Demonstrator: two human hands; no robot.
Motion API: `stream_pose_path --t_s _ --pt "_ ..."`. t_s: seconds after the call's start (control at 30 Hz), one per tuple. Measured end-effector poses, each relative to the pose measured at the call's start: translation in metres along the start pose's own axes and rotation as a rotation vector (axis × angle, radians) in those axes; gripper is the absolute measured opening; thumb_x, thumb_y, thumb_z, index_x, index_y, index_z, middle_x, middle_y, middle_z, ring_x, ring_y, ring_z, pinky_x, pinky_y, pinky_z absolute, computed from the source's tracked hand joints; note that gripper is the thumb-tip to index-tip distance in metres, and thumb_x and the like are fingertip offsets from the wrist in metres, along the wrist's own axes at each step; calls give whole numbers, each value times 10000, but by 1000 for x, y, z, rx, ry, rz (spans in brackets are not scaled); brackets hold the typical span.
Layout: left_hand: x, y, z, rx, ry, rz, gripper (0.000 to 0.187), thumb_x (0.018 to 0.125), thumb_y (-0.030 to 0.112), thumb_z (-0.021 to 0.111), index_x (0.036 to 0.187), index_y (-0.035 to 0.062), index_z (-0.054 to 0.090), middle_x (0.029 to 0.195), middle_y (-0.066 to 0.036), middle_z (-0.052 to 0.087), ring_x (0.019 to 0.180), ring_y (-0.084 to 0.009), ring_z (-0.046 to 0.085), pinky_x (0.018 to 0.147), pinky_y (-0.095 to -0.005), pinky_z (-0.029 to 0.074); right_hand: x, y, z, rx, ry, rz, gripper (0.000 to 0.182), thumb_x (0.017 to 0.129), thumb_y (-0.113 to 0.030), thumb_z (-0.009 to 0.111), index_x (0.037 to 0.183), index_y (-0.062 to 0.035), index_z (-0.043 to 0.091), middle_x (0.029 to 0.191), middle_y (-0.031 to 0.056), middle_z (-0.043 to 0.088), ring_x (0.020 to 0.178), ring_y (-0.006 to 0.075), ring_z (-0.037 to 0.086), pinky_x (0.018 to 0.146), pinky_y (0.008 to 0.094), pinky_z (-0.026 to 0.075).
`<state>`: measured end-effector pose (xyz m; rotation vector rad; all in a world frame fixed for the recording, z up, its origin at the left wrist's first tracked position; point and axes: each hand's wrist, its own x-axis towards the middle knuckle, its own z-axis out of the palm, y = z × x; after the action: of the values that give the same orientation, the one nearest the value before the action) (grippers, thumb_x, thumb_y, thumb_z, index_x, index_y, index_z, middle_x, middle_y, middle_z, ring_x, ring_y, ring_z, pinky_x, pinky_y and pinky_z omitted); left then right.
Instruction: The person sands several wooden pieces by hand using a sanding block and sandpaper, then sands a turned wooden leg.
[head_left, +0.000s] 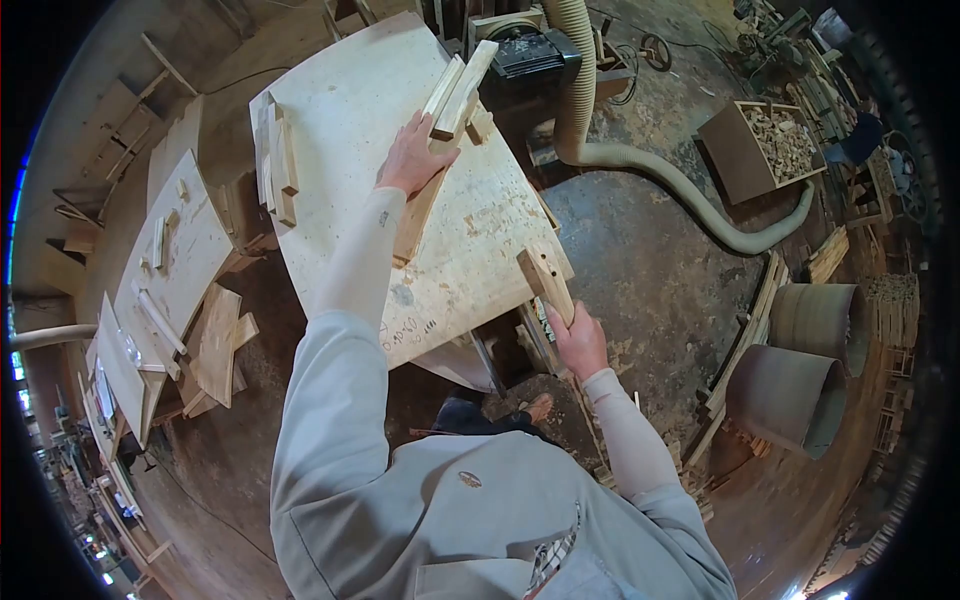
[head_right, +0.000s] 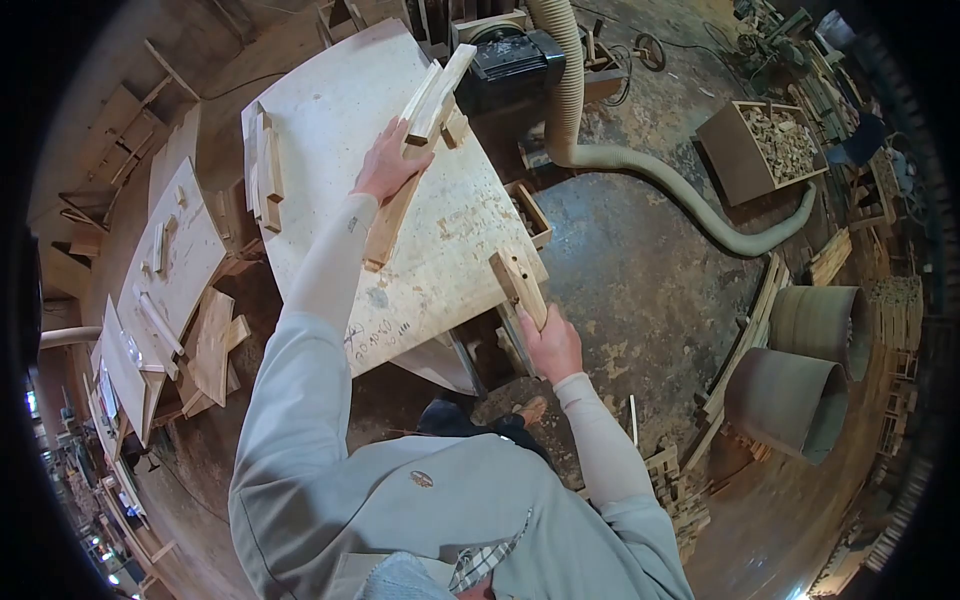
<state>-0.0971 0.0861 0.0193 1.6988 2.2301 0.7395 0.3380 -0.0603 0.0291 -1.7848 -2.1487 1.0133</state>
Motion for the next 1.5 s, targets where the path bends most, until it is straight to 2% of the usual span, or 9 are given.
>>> stream_pose_path --t_s 0.6,0.8,0.9,1.0,1.07,1.17,1.3,1.4,1.5 --pt "3 -19 -5 29 -16 12 1089 912 603 805 1700 -29 397 1798 -267 324 1683 -396 291 1379 -443 282 1 -14 9 -15 19 26 637 1065 -632 632 1105 3 677 1037 323 771 1019 546 730 883 609 563" --pt "-21 -28 4 -213 44 1 889 1045 540 691 1680 -28 439 1789 -286 328 1684 -413 280 1382 -456 256 -25 4 -2 31 -7 23 613 1067 -615 642 1102 -5 682 1034 322 771 1028 540 732 880 600 559" --pt "-48 -23 8 91 36 -55 750 1085 486 649 1622 -23 533 1773 -288 360 1682 -412 279 1379 -465 241 -45 17 -3 36 11 19 602 1065 -601 654 1123 -3 692 1037 318 773 1030 535 735 880 591 563" --pt "-71 -16 22 -18 184 2 630 1076 401 681 1551 -7 614 1700 -277 489 1608 -416 428 1330 -472 343 -63 31 -7 66 -6 31 578 1063 -577 672 1136 -4 704 1032 314 774 1021 527 742 877 581 569" --pt "-91 9 4 -501 67 -116 545 1069 275 690 1541 11 618 1580 -268 621 1471 -436 586 1247 -481 457 -76 39 -9 76 8 18 556 1061 -558 687 1123 -6 705 1023 307 777 1002 518 749 869 571 574" --pt "-101 11 21 -235 217 7 555 1044 181 697 1573 42 604 1503 -277 679 1376 -449 663 1168 -476 531 -97 51 -12 88 19 15 540 1060 -544 697 1105 -6 702 999 297 776 981 513 752 847 566 575" --pt "-129 37 25 -226 185 69 546 1055 235 692 1564 51 618 1524 -284 658 1413 -447 631 1188 -481 508 -124 63 -29 92 -14 45 534 1063 -540 696 1084 -7 694 974 288 774 963 510 753 825 564 574" --pt "-170 60 17 -333 207 -29 515 1074 301 671 1521 47 653 1470 -283 674 1378 -445 639 1172 -488 509 -139 83 -34 80 -10 48 522 1065 -531 697 1078 -9 686 948 283 770 945 511 751 810 566 572" --pt "-195 75 7 9 91 -247 526 1086 358 656 1500 34 665 1379 -261 680 1322 -429 653 1137 -476 518 -146 98 -40 111 -32 33 518 1064 -529 698 1078 -11 678 927 280 767 927 516 749 798 570 572"
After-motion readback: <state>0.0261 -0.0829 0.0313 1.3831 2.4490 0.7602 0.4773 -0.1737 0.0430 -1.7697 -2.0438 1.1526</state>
